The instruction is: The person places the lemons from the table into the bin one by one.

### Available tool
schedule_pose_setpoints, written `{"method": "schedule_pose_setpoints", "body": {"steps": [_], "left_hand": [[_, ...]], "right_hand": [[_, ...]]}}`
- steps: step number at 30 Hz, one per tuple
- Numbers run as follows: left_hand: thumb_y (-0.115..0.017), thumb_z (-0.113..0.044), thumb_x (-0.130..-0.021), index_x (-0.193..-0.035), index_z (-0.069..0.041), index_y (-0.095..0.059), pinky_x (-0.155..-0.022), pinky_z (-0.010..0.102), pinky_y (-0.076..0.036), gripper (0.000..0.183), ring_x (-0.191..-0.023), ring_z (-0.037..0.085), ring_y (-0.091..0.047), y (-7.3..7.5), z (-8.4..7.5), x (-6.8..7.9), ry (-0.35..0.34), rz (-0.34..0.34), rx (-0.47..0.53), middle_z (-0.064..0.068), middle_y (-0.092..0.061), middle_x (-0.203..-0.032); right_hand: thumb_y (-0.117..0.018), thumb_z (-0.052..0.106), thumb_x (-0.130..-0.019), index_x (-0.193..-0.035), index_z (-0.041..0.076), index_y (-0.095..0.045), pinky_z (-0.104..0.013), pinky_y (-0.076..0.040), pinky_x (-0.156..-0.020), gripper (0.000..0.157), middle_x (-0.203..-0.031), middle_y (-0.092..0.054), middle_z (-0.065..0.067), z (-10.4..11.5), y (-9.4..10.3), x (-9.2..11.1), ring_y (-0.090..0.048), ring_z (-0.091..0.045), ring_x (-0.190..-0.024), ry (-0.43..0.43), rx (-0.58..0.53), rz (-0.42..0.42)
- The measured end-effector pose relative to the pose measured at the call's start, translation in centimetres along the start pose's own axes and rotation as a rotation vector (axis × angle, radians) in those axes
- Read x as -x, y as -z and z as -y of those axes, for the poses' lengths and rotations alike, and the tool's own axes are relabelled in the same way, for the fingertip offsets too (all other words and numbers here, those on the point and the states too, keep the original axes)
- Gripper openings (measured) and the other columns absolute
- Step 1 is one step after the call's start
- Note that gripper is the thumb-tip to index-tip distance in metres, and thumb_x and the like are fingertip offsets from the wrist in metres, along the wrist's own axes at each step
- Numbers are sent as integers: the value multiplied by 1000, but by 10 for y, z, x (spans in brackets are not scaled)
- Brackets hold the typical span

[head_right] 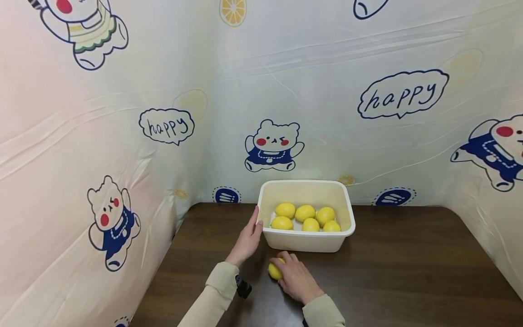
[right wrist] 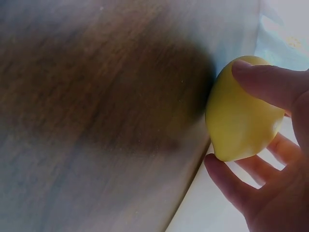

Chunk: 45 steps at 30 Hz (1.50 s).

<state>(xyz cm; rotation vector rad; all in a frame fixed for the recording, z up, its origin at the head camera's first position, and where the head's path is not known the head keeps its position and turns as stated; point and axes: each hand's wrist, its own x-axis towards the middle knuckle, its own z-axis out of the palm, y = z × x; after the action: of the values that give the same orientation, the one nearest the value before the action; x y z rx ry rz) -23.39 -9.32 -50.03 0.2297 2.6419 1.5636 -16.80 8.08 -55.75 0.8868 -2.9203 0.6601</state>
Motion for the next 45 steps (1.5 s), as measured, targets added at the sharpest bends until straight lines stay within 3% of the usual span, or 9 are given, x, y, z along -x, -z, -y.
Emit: {"method": "schedule_pose_setpoints", "body": {"steps": [38,45], "left_hand": [[-35,-34,-105,-156,-26,-11,-118,47,-27,57,-146,24,-26,0,3,0,-18,-7,-5,-1,-18,-162],[-34,-32,-106,-157,-20,-12,-116,50,-28,57,-145,29,-28,-1,4,-1,-52,-20,-9,6,-20,-161]], "right_hand": [[-74,10,-82,-130,17,-58,-44,-54,-83,51,-127,-51,-8,-1,0,4,-50,-26,-111,-25,-13,7],[-73,11,-83,-130,17,-58,-44,-54,-81,50,-126,-50,-6,-1,4,4,-50,-26,-111,-49,-35,17]]}}
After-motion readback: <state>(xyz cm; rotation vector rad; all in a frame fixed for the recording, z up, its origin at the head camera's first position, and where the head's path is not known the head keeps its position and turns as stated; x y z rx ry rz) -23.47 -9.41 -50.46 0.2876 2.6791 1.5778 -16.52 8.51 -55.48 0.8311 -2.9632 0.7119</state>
